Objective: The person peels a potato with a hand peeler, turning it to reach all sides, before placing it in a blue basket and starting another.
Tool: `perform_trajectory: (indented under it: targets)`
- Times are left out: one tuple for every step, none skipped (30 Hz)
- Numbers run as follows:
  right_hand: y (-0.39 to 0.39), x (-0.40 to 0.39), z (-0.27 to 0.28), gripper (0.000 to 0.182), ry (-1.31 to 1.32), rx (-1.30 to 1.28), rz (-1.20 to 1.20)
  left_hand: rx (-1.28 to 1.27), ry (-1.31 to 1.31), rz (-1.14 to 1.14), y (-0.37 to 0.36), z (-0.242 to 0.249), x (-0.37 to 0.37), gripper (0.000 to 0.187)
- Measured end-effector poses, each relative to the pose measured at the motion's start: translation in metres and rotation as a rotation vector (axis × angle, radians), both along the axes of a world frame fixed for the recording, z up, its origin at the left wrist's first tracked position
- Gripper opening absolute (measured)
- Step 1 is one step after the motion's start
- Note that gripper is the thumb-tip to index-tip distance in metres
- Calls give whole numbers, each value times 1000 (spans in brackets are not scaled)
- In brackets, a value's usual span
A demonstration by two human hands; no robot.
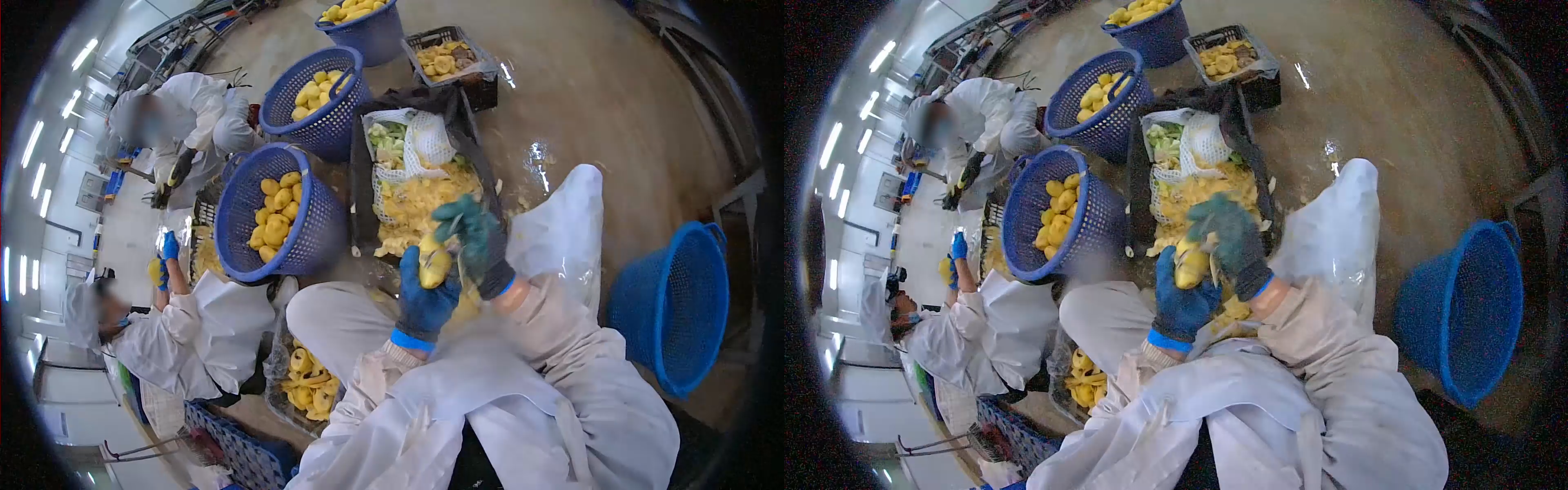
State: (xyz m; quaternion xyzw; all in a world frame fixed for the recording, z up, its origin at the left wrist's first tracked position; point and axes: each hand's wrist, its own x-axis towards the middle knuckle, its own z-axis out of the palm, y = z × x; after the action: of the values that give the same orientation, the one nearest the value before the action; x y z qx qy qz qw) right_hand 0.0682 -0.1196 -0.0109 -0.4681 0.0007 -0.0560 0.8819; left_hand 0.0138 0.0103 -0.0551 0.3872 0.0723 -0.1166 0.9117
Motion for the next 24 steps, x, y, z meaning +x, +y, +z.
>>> perform_trajectory:
  targets:
    - [7, -10, 24, 26, 117, 76, 81, 43, -28, 26, -3, -1, -1, 44]
    - [-2, -3, 7, 26, 69, 8, 7, 87, -54, 52, -6, -2, -1, 43]
    - [-18, 12, -24, 27, 19, -58, -61, 29, 6, 96, -10, 17, -6, 42]
    - [-26, 22, -22, 28, 91, 96, -68, 160, -125, 81, -7, 28, -9, 40]
    - [-35, 32, -18, 30, 159, 254, -87, 295, -256, 83, -5, 39, -11, 42]
    - [-30, 25, -7, 31, 1, 100, -32, 420, -381, 102, -2, 50, -13, 47]
    - [-16, 11, 2, 34, -147, -56, 22, 908, -561, 159, 2, 44, -14, 51]
    - [-5, 0, 14, 37, -303, -213, 73, 972, -616, 142, 1, 40, -13, 53]
    - [2, -6, 33, 39, 97, -137, 214, 1034, -671, 128, 1, 36, -11, 54]
    - [-7, 5, 8, 40, 68, -92, 76, 1094, -728, 117, 0, 33, -9, 56]
    - [-21, 29, -37, 41, 36, -46, -56, 963, -707, 123, -1, 29, -11, 57]
    - [-30, 34, -32, 35, 93, 60, -125, 836, -688, 136, 0, 27, -11, 57]
    - [-39, 39, -25, 30, 142, 167, -201, 369, -407, -27, 5, 41, -10, 48]
    - [-40, 37, -16, 30, 93, 176, -172, -88, -59, -57, 10, 54, -10, 40]
    - [-40, 30, -12, 30, 54, 183, -142, -312, 83, -80, 14, 51, -10, 39]
    - [-40, 25, -7, 30, 8, 188, -116, -538, 221, -106, 15, 50, -10, 38]
    - [-30, 16, 1, 25, 4, 8, -171, -421, 246, -74, 10, 51, -9, 46]
    - [-20, 6, 8, 23, -65, -122, -139, -140, 96, -39, 9, 26, -9, 44]
    - [-11, -2, 13, 22, -135, -251, -110, 140, -56, -5, 13, -16, -8, 43]
    - [-9, -5, 15, 21, -189, -365, -51, 358, -174, -11, 11, -13, -10, 43]
    - [-6, -7, 16, 21, -251, -475, 1, 579, -283, 3, 9, -10, -13, 44]
    - [-5, -8, 17, 22, -299, -570, 84, 737, -357, -23, -2, 49, -24, 47]
    - [-4, -8, 17, 24, -348, -664, 170, 784, -424, -19, -3, 56, -27, 50]
    - [-6, 1, 2, 25, -284, -507, 123, 831, -490, -11, -4, 62, -30, 55]
